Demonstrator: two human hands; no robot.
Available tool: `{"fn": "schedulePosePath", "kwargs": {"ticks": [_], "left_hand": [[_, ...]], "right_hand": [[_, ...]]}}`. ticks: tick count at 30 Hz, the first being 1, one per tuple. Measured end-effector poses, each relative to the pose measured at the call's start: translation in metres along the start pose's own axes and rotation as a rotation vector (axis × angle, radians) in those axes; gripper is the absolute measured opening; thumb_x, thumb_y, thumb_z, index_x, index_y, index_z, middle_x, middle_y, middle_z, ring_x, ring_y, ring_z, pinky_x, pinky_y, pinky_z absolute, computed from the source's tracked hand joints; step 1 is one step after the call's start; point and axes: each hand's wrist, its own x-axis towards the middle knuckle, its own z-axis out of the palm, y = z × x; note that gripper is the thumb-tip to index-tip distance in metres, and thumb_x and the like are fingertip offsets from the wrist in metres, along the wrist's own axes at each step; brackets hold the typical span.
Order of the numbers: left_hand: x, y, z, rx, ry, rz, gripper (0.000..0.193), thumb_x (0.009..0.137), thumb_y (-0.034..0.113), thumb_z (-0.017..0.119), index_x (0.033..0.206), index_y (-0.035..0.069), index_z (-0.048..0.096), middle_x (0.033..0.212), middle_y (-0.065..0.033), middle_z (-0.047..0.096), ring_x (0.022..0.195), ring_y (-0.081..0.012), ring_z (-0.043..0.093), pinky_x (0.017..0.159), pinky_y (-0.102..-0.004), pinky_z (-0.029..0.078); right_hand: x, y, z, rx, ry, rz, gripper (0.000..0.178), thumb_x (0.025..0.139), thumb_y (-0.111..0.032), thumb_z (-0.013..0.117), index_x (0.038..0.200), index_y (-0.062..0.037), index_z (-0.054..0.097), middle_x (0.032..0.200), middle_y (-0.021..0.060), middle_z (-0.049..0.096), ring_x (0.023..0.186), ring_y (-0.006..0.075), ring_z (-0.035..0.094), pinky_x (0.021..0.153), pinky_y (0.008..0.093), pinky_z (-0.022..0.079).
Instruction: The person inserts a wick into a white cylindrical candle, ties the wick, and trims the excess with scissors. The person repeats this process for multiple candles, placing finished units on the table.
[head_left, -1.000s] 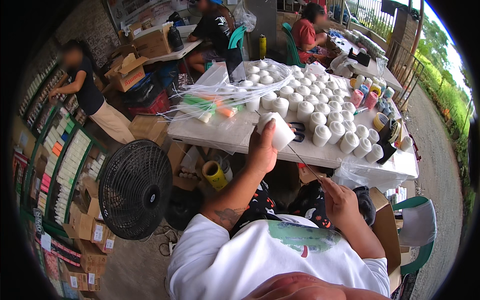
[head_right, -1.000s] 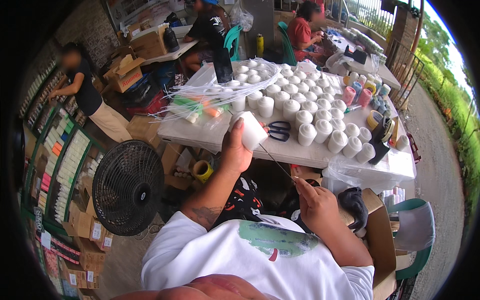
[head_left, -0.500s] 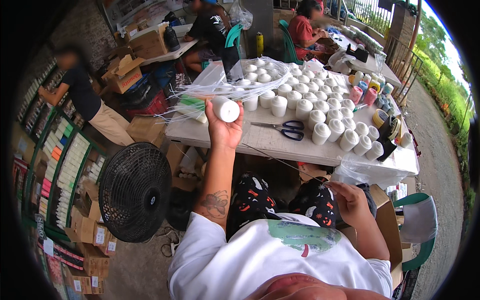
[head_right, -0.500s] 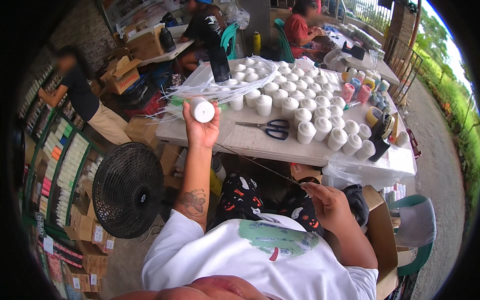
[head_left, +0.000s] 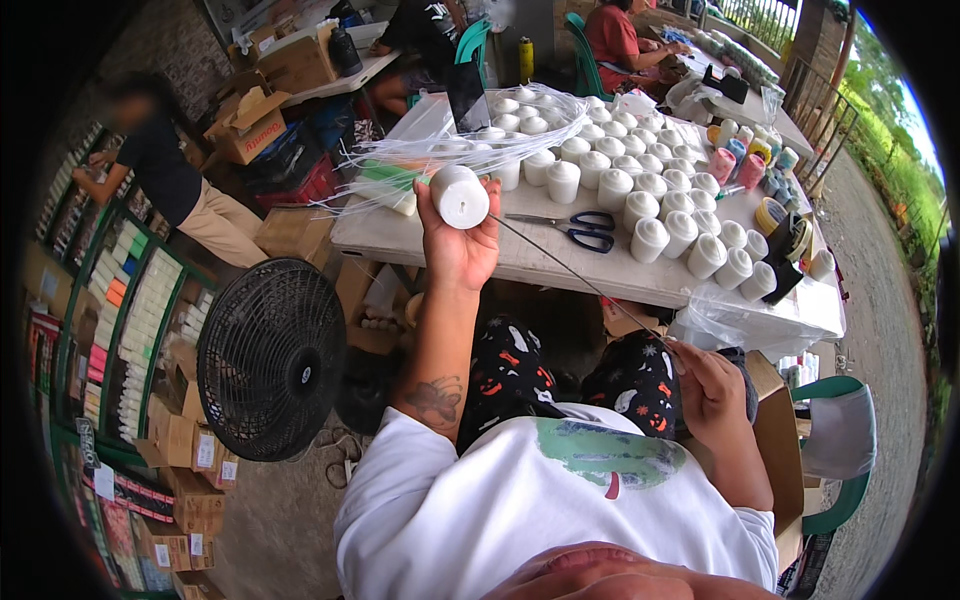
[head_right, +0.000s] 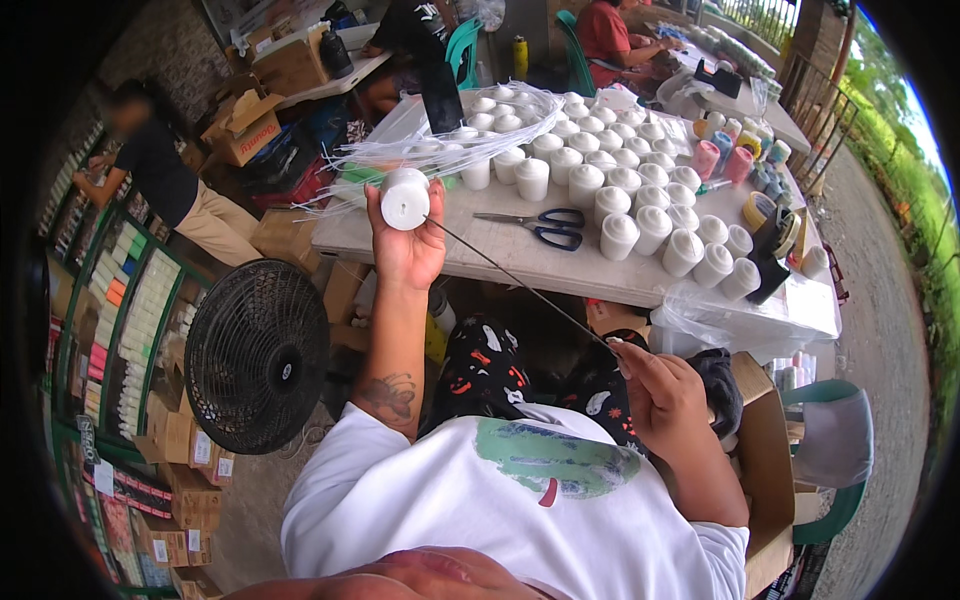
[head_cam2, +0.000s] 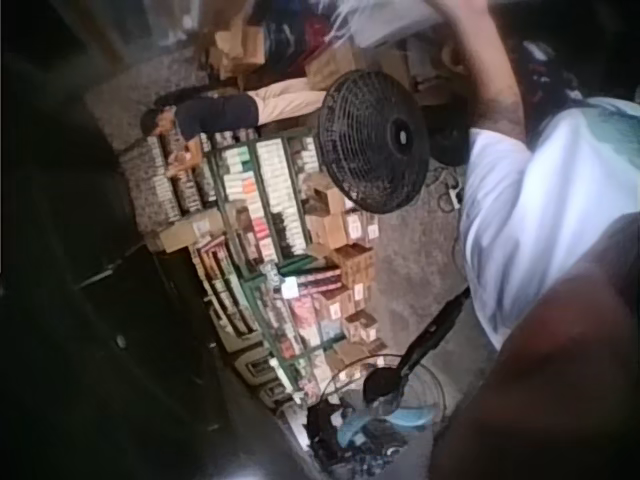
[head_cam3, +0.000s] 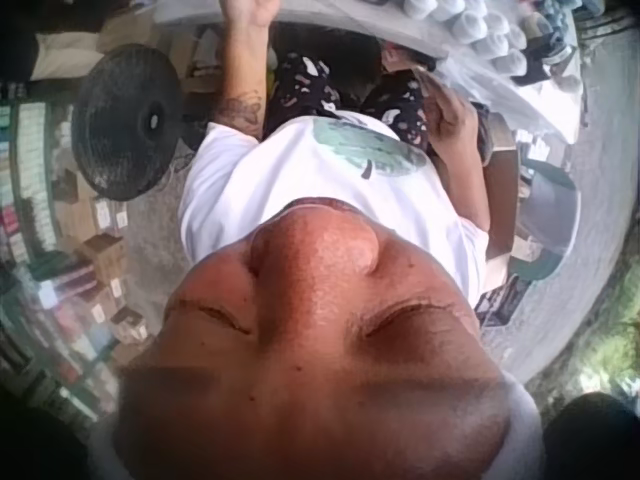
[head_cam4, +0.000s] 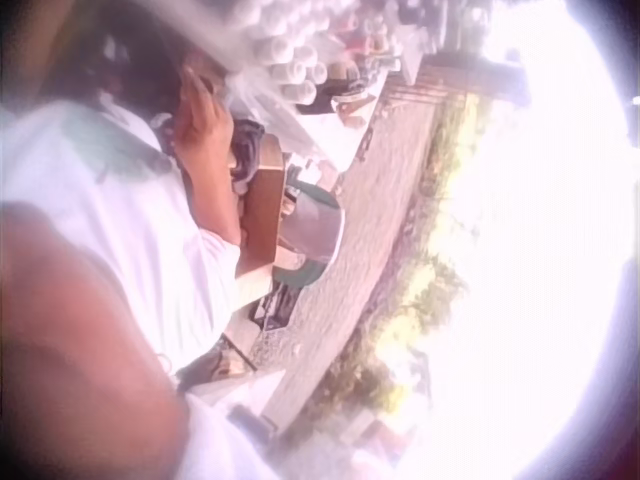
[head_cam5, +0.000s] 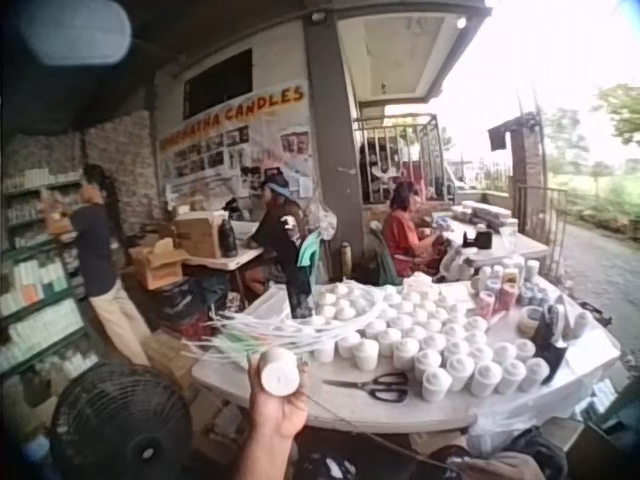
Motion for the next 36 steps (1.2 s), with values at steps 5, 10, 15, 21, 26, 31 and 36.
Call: {"fn": "schedulePosePath", "kwargs": {"ticks": [5,10,15,21,26,31,36], "left_hand": [[0.003,-0.008,-0.008,0.160,0.030,0.039,0.054,0.088,0.051,0.056,0.117,0.006,0.053,0.108,-0.0125,0.061,0.093,-0.0283,0.063,0.081,-0.0367,0.057],[-0.005,-0.018,-0.033,0.689,0.166,0.140,0.042,0.087,0.019,0.067,0.121,0.006,0.046,0.114,-0.0062,0.053,0.105,-0.0193,0.054,0.087,-0.0405,0.047],[0.006,-0.045,-0.061,0.920,0.116,0.186,0.056,0.079,0.007,0.073,0.124,0.004,0.039,0.115,-0.0093,0.050,0.103,-0.0177,0.053,0.088,-0.0342,0.047],[0.015,-0.065,-0.066,1.098,0.072,0.194,0.065,0.076,0.009,0.077,0.126,0.003,0.037,0.115,-0.0110,0.048,0.101,-0.0181,0.053,0.086,-0.0317,0.048],[0.026,-0.066,-0.104,1.199,-0.015,0.260,0.064,0.076,0.009,0.077,0.126,0.004,0.038,0.115,-0.0102,0.048,0.101,-0.0185,0.053,0.086,-0.0315,0.047],[0.032,-0.072,-0.118,1.221,-0.060,0.241,0.069,0.076,0.012,0.078,0.130,0.005,0.036,0.117,-0.0112,0.049,0.102,-0.0189,0.052,0.087,-0.0319,0.045],[0.040,-0.076,-0.117,1.298,-0.038,0.271,0.071,0.075,0.013,0.079,0.131,0.006,0.036,0.118,-0.0126,0.049,0.102,-0.0208,0.052,0.088,-0.0332,0.045]], "right_hand": [[-0.013,0.043,-0.004,-0.010,0.298,0.235,0.025,0.093,0.003,0.044,0.115,0.0008,0.056,0.095,0.0095,0.066,0.077,0.0106,0.056,0.070,0.0238,0.045],[-0.015,0.118,-0.029,-0.383,0.456,0.709,0.026,0.096,-0.012,0.047,0.118,-0.0016,0.054,0.092,0.0222,0.065,0.082,0.0286,0.063,0.073,0.0354,0.048],[0.012,0.134,-0.041,-0.539,0.243,0.860,0.025,0.091,-0.015,0.043,0.109,-0.0002,0.053,0.090,0.0269,0.063,0.086,0.0427,0.061,0.076,0.0501,0.047],[0.054,0.213,-0.052,-0.955,0.280,0.821,0.031,0.088,-0.015,0.048,0.118,-0.0052,0.054,0.107,0.0143,0.061,0.106,0.0300,0.057,0.081,0.0488,0.045],[0.093,0.199,-0.030,-0.708,0.207,0.461,0.019,0.088,-0.021,0.054,0.095,-0.0117,0.068,0.101,0.0093,0.063,0.104,0.0281,0.056,0.081,0.0444,0.044],[0.118,0.214,-0.014,-0.573,-0.030,0.606,0.025,0.082,-0.032,0.064,0.089,-0.0088,0.069,0.095,0.0131,0.066,0.098,0.0316,0.059,0.082,0.0416,0.047],[0.139,0.218,0.001,-0.594,-0.019,0.578,0.029,0.080,-0.035,0.067,0.092,-0.0092,0.069,0.097,0.0117,0.067,0.101,0.0298,0.059,0.084,0.0403,0.047]]}}
